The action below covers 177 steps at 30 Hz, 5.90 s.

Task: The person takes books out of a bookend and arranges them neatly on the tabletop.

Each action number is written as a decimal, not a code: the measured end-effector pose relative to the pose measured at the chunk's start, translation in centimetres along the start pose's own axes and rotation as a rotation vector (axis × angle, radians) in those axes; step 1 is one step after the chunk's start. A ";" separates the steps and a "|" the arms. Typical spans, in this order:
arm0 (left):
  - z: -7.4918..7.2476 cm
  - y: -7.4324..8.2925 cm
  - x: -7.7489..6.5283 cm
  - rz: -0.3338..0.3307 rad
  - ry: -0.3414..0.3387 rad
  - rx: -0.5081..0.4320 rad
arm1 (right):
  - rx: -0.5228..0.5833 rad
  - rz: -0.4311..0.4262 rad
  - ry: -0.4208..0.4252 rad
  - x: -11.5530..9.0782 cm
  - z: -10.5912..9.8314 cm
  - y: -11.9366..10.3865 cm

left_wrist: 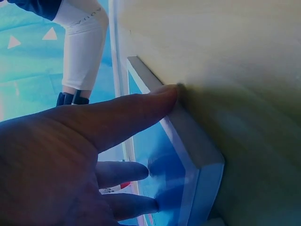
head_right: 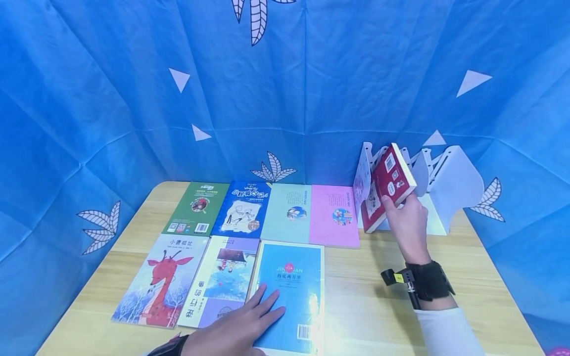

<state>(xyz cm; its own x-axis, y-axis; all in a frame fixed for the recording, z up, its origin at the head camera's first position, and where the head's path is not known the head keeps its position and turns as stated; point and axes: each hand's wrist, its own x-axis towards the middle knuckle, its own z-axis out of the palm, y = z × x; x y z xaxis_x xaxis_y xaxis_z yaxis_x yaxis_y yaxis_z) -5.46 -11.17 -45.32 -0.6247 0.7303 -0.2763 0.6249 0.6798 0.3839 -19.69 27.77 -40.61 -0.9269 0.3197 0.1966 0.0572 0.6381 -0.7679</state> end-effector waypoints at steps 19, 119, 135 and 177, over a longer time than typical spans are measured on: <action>-0.2 0.3 -0.1 -0.012 -0.030 0.028 | -0.044 -0.084 0.187 -0.5 0.6 0.3; -10.7 2.8 9.9 0.042 0.383 -1.079 | -0.044 -0.156 -0.226 -11.8 -5.9 -4.3; -8.9 4.2 11.3 0.011 0.340 -1.112 | -0.089 -0.045 -0.331 -10.4 -6.9 -3.1; -3.2 4.7 14.9 -0.170 0.258 -1.314 | -0.294 -0.022 -0.405 -7.6 -6.9 0.3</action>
<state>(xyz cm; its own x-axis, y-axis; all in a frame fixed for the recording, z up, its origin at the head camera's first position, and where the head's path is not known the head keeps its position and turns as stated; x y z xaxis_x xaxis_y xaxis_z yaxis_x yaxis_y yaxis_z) -13.35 2.66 -44.82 -0.8093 0.5120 -0.2881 -0.2850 0.0867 0.9546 -10.11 30.33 -38.09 -0.9953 0.0434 -0.0861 0.0838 0.8310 -0.5500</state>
